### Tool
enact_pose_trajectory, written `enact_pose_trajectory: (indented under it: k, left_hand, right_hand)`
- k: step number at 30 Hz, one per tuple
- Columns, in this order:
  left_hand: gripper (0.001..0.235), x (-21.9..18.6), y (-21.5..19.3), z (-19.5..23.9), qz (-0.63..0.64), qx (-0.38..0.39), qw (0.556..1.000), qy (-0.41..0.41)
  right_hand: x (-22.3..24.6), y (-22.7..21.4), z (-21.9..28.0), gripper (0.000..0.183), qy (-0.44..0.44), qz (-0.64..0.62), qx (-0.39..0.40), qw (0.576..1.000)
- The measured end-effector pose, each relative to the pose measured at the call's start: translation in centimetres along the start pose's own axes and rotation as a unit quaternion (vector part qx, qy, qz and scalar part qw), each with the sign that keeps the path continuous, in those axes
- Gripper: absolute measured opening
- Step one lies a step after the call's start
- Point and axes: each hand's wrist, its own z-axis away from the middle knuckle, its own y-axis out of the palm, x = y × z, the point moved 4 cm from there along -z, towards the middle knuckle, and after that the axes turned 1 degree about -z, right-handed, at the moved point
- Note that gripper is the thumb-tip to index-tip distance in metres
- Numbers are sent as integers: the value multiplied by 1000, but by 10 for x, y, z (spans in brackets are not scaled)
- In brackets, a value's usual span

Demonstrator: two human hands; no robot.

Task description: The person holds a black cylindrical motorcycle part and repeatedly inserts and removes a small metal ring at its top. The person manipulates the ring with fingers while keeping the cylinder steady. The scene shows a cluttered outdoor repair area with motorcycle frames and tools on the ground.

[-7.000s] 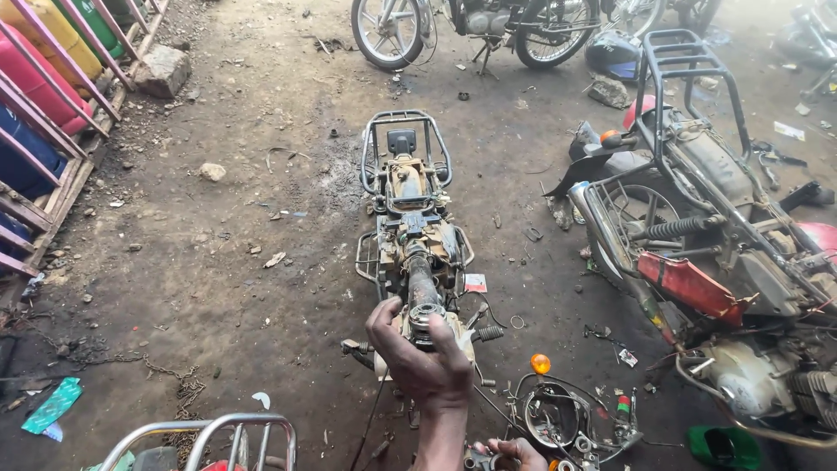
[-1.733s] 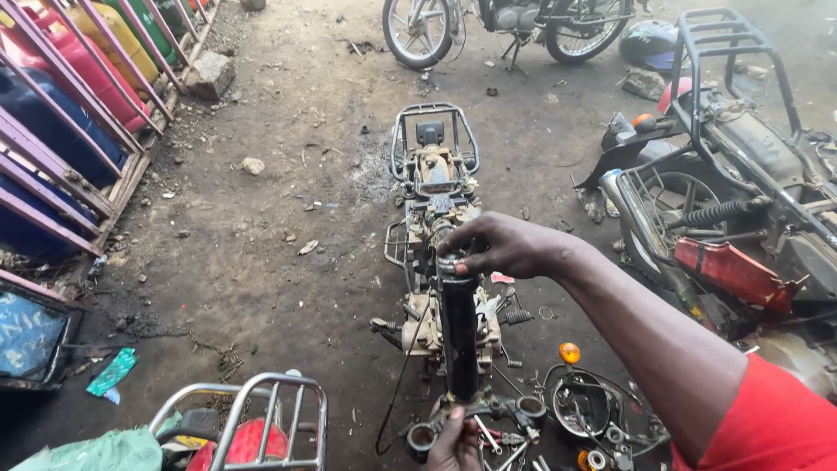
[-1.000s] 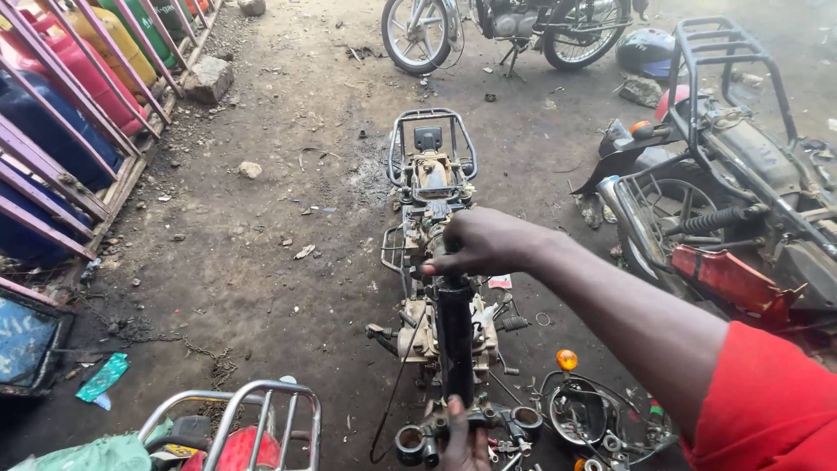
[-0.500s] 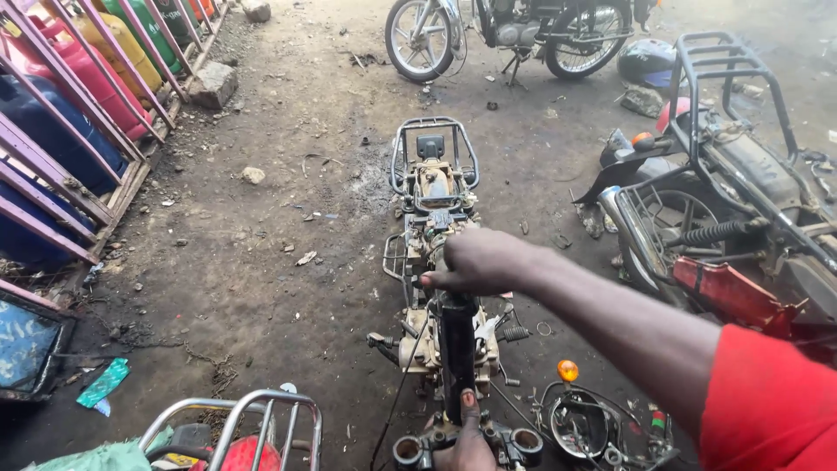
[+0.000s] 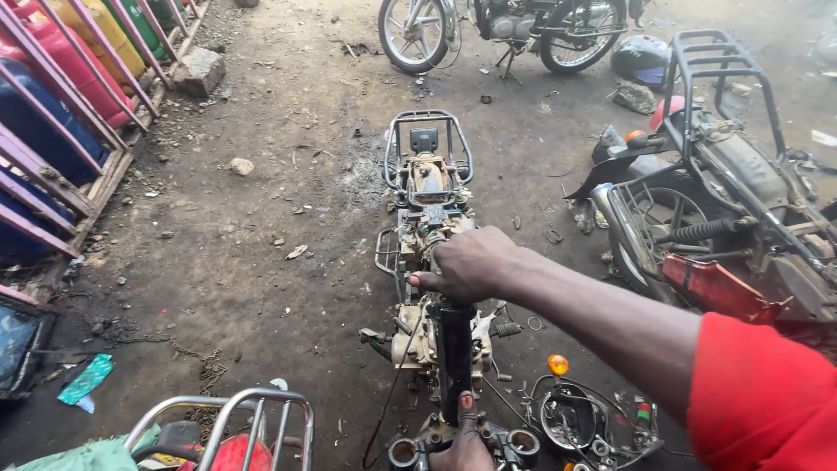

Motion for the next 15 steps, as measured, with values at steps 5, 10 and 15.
enact_pose_trajectory:
  k: [5, 10, 15]
  left_hand:
    - [64, -106, 98, 181, -26, -18, 999, 17]
    - [65, -126, 103, 209, -54, -35, 997, 30]
    - [66, -111, 91, 191, -88, -60, 994, 31]
  right_hand:
    - [8, -32, 27, 67, -2, -17, -19, 1000]
    - [-9, -12, 16, 67, 0, -35, -36, 999]
    - [16, 0, 25, 68, 6, -54, -38, 998]
